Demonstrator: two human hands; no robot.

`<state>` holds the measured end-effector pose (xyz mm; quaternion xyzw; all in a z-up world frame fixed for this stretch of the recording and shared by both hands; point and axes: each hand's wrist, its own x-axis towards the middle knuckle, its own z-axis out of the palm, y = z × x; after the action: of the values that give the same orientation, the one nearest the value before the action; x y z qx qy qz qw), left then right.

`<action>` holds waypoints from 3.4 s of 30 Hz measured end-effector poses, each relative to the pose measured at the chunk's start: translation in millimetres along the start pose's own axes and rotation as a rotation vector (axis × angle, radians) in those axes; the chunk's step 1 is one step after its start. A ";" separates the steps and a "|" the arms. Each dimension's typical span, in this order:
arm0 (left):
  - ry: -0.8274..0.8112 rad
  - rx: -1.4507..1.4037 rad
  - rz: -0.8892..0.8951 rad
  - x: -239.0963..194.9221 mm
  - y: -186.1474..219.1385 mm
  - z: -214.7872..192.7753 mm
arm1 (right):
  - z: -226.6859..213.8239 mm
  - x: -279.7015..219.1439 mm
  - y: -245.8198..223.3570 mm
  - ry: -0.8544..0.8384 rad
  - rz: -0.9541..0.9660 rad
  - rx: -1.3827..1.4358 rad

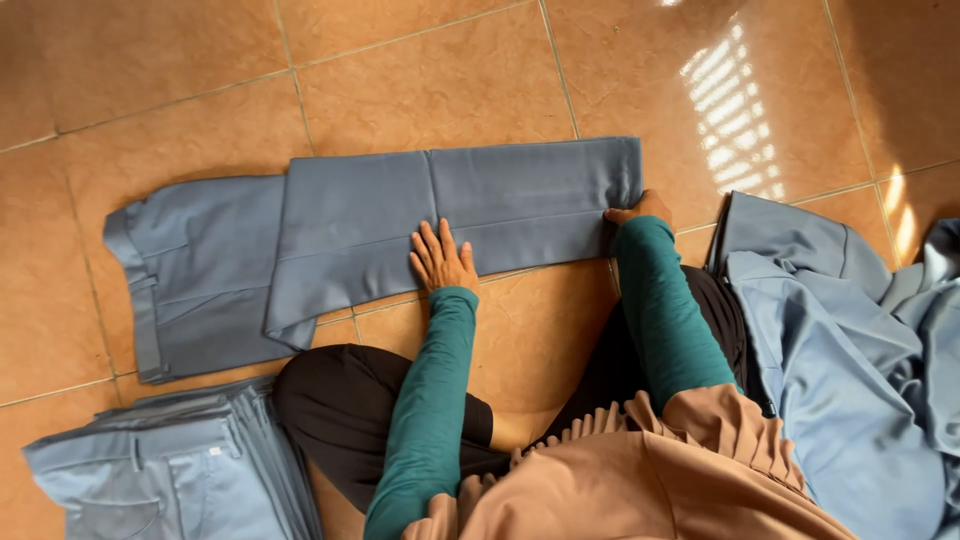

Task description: The person sits on a tiled floor and folds several pairs of light blue trousers by hand. They lay each pair flat, fold the legs together, fold the garment in half or thirds, and smooth the fabric before stacking the finished items.

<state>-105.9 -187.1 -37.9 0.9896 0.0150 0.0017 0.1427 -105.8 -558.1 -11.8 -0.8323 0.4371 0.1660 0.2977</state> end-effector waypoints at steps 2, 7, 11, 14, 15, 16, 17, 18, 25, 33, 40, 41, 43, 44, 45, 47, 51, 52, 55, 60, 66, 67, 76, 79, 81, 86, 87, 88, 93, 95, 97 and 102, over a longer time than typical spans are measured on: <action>-0.014 -0.005 -0.020 -2.7 1.4 0.6 | 12.4 17.7 7.1 0.016 -0.047 -0.022; -0.058 -0.048 -0.064 -6.1 4.8 13.3 | 9.0 -0.9 -20.6 -0.018 -0.159 0.402; -0.115 -0.078 -0.089 -18.6 47.1 5.5 | -76.2 -72.8 -45.7 -0.376 -0.063 1.413; -0.193 -0.149 -0.036 -30.4 99.1 21.2 | -91.9 -33.1 3.4 -0.446 -0.075 1.713; -0.243 -0.172 -0.003 -34.4 116.4 31.9 | -89.8 -7.1 28.2 -0.457 -0.097 1.815; -0.248 -0.168 0.005 -33.8 132.1 49.2 | -105.5 -24.2 28.8 -0.450 -0.094 1.823; -0.292 -0.262 0.059 -33.1 147.6 67.0 | -120.8 -40.9 29.0 -0.454 -0.150 1.935; -0.340 -0.355 0.115 -33.5 163.3 85.1 | -136.3 -58.0 30.1 -0.454 -0.208 2.047; -0.777 -0.494 0.139 -24.8 199.5 78.2 | -151.3 -99.5 8.9 -0.403 -0.322 1.961; -0.631 -1.694 -0.787 19.5 65.1 -43.0 | -59.4 -177.2 -111.8 -0.516 -0.763 0.965; -0.291 -1.296 -0.590 30.1 -18.6 19.2 | 69.2 -123.4 -91.8 -0.270 -0.804 0.354; -0.249 -1.052 -0.467 34.1 -22.2 25.2 | 59.7 -127.9 -92.5 -0.190 -0.808 0.323; -0.214 -0.820 -0.342 40.2 -23.9 27.0 | 64.9 -122.6 -92.4 -0.100 -0.808 0.282; -0.144 -0.603 -0.342 39.7 -24.3 22.2 | 81.2 -114.3 -89.5 0.145 -0.969 0.172; -0.074 -0.387 -0.339 39.2 -24.0 17.8 | 97.0 -105.1 -85.9 0.392 -1.122 0.055; -0.026 -0.203 -0.298 21.0 10.4 -21.8 | 110.3 -119.8 -87.6 0.360 -1.108 -0.045; -0.044 0.107 0.020 -3.4 59.4 -43.4 | 128.6 -136.0 -91.2 0.268 -1.133 -0.152; -0.048 0.104 0.020 -7.2 61.1 -40.9 | 126.3 -125.5 -85.9 0.266 -1.129 -0.157; -0.173 0.236 0.108 -16.4 59.2 -30.0 | 106.2 -86.9 -61.7 0.677 -1.207 -0.250; -0.128 0.200 0.126 -12.8 45.5 -23.5 | 10.0 -51.8 -51.7 0.199 -0.315 -0.272; 0.167 0.012 0.125 -8.7 25.5 -2.3 | 39.8 46.7 9.5 0.503 -0.486 0.398; 0.171 0.008 0.109 -8.5 14.2 2.1 | 45.9 58.3 22.5 0.496 -0.499 0.391; 0.051 -0.497 -0.158 -10.9 -3.4 1.9 | 65.7 111.3 72.2 0.237 -0.119 -0.029; 0.044 -0.388 -0.159 -20.9 2.5 -15.2 | 39.0 75.5 59.4 0.172 -0.073 -0.114; -0.144 -0.127 -0.142 -33.0 12.6 -50.7 | 7.6 27.6 38.3 -0.087 -0.117 -0.065; -0.378 -0.138 -0.050 -83.3 -1.7 -61.6 | -28.4 -18.3 27.3 -0.202 -0.193 0.488; -0.503 -0.154 -0.025 -93.3 -3.3 -68.5 | -46.1 -37.0 22.7 -0.312 -0.222 0.754; -0.496 -0.172 -0.032 -95.8 -2.1 -67.5 | -58.3 -77.1 14.0 -0.309 -0.235 0.737; -0.433 -0.230 0.044 -98.5 10.5 -17.8 | -100.7 -170.5 4.0 -0.364 -0.316 1.253; -0.343 -0.305 0.096 -107.8 17.7 15.0 | -127.5 -240.0 -42.8 -0.347 -0.412 1.240; -0.253 -0.378 0.149 -115.0 29.4 45.2 | -132.4 -258.0 -72.2 -0.328 -0.506 1.228; -0.012 -0.601 0.057 -141.8 59.8 113.4 | -66.3 -261.5 -152.3 -0.443 -0.832 1.322</action>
<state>-245.0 -280.8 -129.7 0.9030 -0.0149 0.0043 0.4293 -126.0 -369.0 232.8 -0.5266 0.0303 -0.0901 0.8448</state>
